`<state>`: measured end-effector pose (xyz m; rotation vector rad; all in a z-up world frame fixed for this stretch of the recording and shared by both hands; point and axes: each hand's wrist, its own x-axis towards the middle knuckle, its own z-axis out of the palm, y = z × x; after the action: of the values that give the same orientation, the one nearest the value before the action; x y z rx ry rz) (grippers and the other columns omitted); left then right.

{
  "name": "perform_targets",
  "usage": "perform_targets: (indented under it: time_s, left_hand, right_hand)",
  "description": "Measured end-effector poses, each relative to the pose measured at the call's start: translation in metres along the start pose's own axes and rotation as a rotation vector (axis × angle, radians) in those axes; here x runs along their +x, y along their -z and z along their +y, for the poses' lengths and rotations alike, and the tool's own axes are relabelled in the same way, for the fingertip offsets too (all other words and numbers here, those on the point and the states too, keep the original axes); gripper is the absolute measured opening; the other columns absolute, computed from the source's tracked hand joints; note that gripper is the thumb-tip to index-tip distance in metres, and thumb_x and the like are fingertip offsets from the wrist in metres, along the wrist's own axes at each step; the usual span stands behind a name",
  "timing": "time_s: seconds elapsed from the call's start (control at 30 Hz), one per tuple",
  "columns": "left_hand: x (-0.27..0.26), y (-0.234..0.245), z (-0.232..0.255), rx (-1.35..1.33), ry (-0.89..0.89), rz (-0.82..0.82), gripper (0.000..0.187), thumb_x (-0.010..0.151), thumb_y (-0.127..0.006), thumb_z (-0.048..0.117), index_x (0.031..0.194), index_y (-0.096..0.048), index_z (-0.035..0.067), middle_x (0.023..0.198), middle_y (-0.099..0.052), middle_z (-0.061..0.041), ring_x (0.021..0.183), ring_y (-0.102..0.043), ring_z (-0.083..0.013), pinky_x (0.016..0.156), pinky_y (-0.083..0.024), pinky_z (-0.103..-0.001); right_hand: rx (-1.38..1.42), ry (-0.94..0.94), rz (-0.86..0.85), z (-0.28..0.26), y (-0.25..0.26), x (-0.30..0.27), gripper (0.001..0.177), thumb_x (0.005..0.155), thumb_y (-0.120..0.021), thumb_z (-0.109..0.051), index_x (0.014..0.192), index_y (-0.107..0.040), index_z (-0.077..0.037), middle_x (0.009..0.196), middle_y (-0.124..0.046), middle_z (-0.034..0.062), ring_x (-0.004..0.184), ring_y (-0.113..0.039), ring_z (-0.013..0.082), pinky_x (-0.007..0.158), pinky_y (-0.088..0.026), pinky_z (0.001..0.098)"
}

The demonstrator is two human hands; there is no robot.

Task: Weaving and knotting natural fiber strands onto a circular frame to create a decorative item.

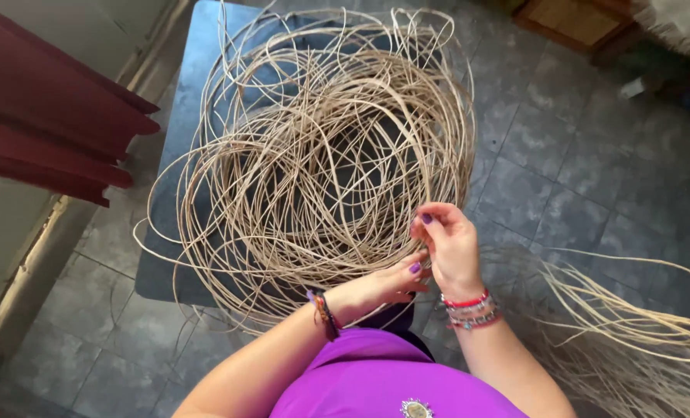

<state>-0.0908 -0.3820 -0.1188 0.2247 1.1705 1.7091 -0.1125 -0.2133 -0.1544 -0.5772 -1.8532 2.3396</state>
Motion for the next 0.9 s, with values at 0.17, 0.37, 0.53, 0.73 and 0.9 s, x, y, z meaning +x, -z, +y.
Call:
perform_targets:
  time_s: [0.17, 0.37, 0.53, 0.73, 0.9]
  left_hand:
    - [0.027, -0.024, -0.028, -0.391, -0.114, 0.144, 0.064, 0.110, -0.040, 0.049, 0.151, -0.048, 0.001, 0.134, -0.064, -0.021, 0.123, -0.065, -0.0295, 0.100, -0.053, -0.041]
    - [0.042, -0.026, -0.064, -0.649, -0.143, 0.213, 0.061, 0.106, -0.048, 0.054, 0.155, -0.041, 0.018, 0.145, -0.059, -0.016, 0.128, -0.063, -0.0335, 0.099, -0.056, -0.044]
    - [0.051, -0.041, -0.088, -0.686, -0.148, 0.038, 0.058, 0.103, -0.051, 0.058, 0.147, -0.053, 0.021, 0.142, -0.063, -0.004, 0.129, -0.062, -0.0232, 0.104, -0.052, -0.041]
    - [0.030, -0.072, -0.020, -0.805, -0.497, -0.042, 0.075, 0.105, -0.050, 0.055, 0.167, -0.017, 0.030, 0.152, -0.047, -0.009, 0.134, -0.049, -0.0254, 0.110, -0.047, -0.038]
    - [0.037, -0.043, 0.024, -0.884, -0.747, -0.059, 0.064, 0.107, -0.052, 0.049, 0.160, -0.035, 0.017, 0.101, -0.076, -0.002, 0.120, -0.067, -0.0281, 0.100, -0.056, -0.040]
  right_hand:
    - [-0.080, 0.093, -0.078, -0.052, 0.003, -0.024, 0.019, 0.104, -0.053, 0.001, 0.117, -0.044, -0.009, 0.092, -0.071, 0.0138, 0.077, -0.077, 0.0256, 0.069, -0.066, 0.0337]
    - [-0.920, 0.299, -0.155, -0.057, 0.023, -0.022, 0.010, 0.106, -0.055, -0.026, 0.109, -0.057, -0.017, 0.073, -0.077, -0.0026, 0.073, -0.077, 0.0220, 0.070, -0.060, 0.0372]
    - [-0.336, 0.115, -0.203, -0.061, 0.020, -0.041, 0.037, 0.111, -0.044, -0.027, 0.080, -0.057, -0.012, 0.056, -0.056, 0.0011, 0.059, -0.066, 0.0197, 0.061, -0.055, 0.0295]
    - [0.299, -0.178, -0.478, -0.066, 0.063, -0.077, 0.036, 0.110, -0.040, -0.020, 0.079, -0.047, -0.003, 0.059, -0.024, -0.0022, 0.037, -0.037, 0.0154, 0.039, -0.032, 0.0297]
    - [0.117, -0.534, -0.594, -0.056, 0.129, -0.095, 0.036, 0.108, -0.047, -0.015, 0.076, -0.048, 0.000, 0.060, -0.020, -0.0065, 0.033, -0.029, 0.0060, 0.032, -0.022, 0.0241]
